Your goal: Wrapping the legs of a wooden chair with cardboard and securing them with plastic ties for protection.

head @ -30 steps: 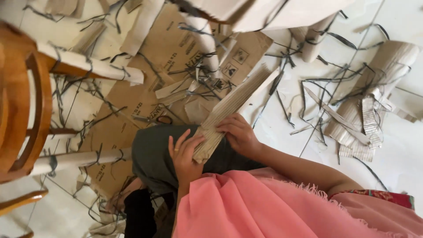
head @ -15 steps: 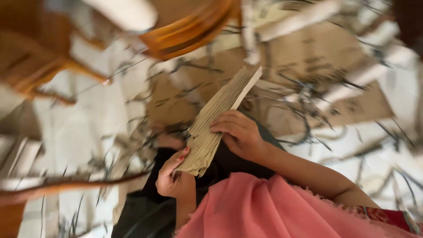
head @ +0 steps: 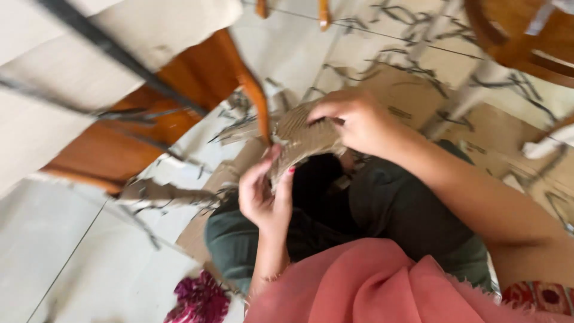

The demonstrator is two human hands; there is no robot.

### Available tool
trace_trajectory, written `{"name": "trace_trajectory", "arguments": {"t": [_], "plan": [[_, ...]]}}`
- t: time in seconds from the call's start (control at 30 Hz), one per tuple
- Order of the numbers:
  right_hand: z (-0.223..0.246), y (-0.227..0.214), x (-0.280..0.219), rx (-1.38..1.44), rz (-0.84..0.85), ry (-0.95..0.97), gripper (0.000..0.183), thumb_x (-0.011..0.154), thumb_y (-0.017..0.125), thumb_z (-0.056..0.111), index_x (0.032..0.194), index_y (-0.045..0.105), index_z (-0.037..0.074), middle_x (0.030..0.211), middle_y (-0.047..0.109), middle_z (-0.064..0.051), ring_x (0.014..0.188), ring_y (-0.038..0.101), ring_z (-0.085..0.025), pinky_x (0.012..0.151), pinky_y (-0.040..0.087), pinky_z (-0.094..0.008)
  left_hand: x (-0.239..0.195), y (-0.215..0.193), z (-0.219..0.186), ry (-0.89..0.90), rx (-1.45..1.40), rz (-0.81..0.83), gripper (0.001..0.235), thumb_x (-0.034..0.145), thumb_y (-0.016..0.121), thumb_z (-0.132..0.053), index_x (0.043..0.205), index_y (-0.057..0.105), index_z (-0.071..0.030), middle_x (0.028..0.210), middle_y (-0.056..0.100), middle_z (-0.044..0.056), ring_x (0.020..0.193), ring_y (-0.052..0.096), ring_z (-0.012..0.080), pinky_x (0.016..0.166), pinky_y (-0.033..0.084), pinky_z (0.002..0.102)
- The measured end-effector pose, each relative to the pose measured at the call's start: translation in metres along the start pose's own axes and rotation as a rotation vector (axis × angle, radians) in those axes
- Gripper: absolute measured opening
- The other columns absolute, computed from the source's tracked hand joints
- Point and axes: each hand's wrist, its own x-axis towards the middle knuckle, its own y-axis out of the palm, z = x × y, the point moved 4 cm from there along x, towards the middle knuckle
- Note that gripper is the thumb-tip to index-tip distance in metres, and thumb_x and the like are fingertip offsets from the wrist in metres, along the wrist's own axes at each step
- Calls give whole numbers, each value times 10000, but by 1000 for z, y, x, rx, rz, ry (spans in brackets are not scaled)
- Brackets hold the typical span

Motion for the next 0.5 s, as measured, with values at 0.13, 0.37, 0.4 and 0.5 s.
{"name": "trace_trajectory", "arguments": {"t": [0.13,0.37,0.4,0.5], "plan": [[11,24,56,141,199,145,75,909,782,43,981,774,20,822,751,-85,667,677,-167,605,508,-296,37,-32,16,-49,221,81,406,977,728,-102,1317,531,1,1304,638,179,1264,651,269,1164,505,365],[36,57,111,-55,542,641,139,930,772,132,871,725,15,781,711,-104,616,577,-187,559,424,-338,57,-59,17,-16,347,97,392,962,763,-115,1263,511,-106,1219,546,67,1183,553,219,1084,465,350],[43,60,115,1,551,652,106,916,763,90,1000,750,26,926,768,-108,746,666,-207,662,510,-336,55,-61,20,-76,209,65,465,947,780,-87,1283,459,-108,1191,493,37,1124,520,158,1060,463,301],[37,64,106,3,555,572,79,875,809,94,915,770,37,882,766,-91,784,678,-199,680,498,-337,53,-63,28,-54,31,62,532,957,784,-135,1294,375,-88,1318,544,106,1248,595,233,1092,521,374]]}}
